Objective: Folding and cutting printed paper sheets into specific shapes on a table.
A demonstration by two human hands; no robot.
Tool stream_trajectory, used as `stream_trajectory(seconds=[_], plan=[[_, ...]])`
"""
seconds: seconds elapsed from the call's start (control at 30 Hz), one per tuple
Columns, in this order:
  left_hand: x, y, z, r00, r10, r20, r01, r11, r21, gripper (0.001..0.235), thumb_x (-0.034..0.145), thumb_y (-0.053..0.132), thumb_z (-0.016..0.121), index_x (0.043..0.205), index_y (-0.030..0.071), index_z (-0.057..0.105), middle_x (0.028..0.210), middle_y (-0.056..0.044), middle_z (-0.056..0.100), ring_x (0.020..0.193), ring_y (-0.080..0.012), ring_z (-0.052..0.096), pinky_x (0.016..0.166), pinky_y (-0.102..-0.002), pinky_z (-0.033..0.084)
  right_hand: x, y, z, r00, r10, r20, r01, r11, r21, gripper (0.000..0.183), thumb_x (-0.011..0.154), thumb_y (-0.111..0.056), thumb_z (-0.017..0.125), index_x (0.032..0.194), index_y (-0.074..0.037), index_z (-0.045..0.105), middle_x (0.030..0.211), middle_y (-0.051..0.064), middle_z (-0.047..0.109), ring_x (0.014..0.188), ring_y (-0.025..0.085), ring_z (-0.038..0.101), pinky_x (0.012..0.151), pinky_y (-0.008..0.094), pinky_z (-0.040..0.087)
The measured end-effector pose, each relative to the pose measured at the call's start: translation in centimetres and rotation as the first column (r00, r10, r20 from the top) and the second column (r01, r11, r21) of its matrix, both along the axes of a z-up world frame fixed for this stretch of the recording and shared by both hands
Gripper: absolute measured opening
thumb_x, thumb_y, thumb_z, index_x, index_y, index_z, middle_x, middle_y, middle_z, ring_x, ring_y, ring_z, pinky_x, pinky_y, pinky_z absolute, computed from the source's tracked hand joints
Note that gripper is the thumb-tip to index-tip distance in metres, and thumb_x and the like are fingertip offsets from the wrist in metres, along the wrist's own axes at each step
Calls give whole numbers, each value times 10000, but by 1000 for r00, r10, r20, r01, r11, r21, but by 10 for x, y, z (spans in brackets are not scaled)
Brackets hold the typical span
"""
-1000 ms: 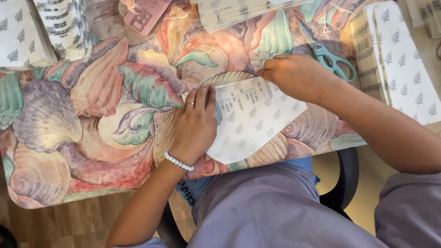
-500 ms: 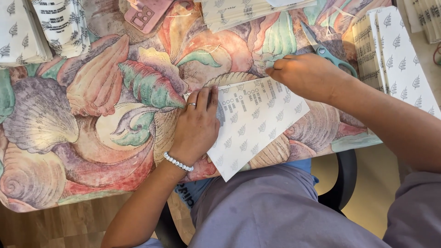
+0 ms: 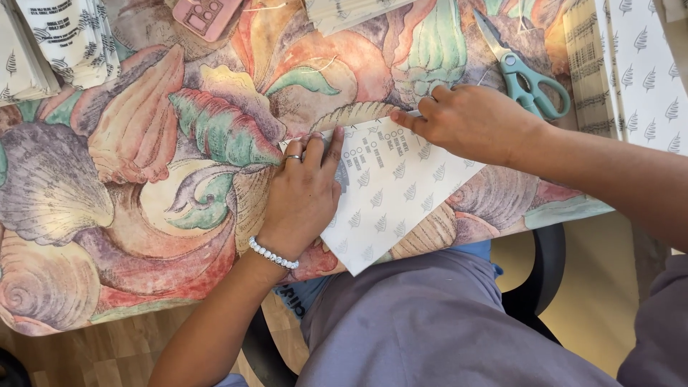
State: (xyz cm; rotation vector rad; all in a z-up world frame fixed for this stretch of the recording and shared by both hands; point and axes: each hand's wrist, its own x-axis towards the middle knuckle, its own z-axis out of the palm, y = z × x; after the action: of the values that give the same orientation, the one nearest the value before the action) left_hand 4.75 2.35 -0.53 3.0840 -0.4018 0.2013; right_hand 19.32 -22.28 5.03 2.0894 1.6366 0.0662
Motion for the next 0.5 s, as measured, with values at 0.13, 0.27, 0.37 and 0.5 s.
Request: stream_trajectory(seconds=[0.13, 0.27, 0.37, 0.5], plan=[[2, -1, 0, 1000, -9, -14, 9, 1000, 2, 652, 883, 192, 594, 1521, 90, 507, 1117, -148, 572, 1072, -305, 581, 773, -350, 634, -1, 6, 9, 1000, -12, -27, 11, 998, -61, 498, 930, -145, 668, 1417, -238, 616, 899, -5, 746, 852, 127, 736, 776, 235, 607], [7, -3, 8, 1000, -8, -24, 10, 997, 71, 660, 853, 203, 621, 1498, 100, 529, 1049, -116, 550, 1028, -289, 581, 716, -312, 636, -4, 12, 14, 997, -54, -61, 50, 996, -70, 565, 935, -120, 642, 1482, -238, 562, 882, 3, 752, 825, 139, 750, 760, 242, 617], [10, -6, 20, 998, -14, -69, 17, 999, 40, 646, 870, 156, 611, 1508, 105, 522, 1023, -117, 543, 1003, -290, 584, 666, -330, 641, -4, 12, 12, 996, -61, -65, 55, 995, -84, 579, 919, -112, 658, 1479, -230, 563, 882, 18, 752, 827, 157, 754, 752, 264, 624], [15, -9, 26, 993, -5, -120, 7, 1000, 19, 615, 882, 65, 581, 1493, 123, 542, 983, -105, 520, 956, -292, 582, 609, -394, 652, -9, 21, 24, 992, -102, -77, 92, 988, -123, 622, 937, -124, 638, 1526, -283, 515, 883, 8, 768, 814, 149, 762, 776, 239, 621]])
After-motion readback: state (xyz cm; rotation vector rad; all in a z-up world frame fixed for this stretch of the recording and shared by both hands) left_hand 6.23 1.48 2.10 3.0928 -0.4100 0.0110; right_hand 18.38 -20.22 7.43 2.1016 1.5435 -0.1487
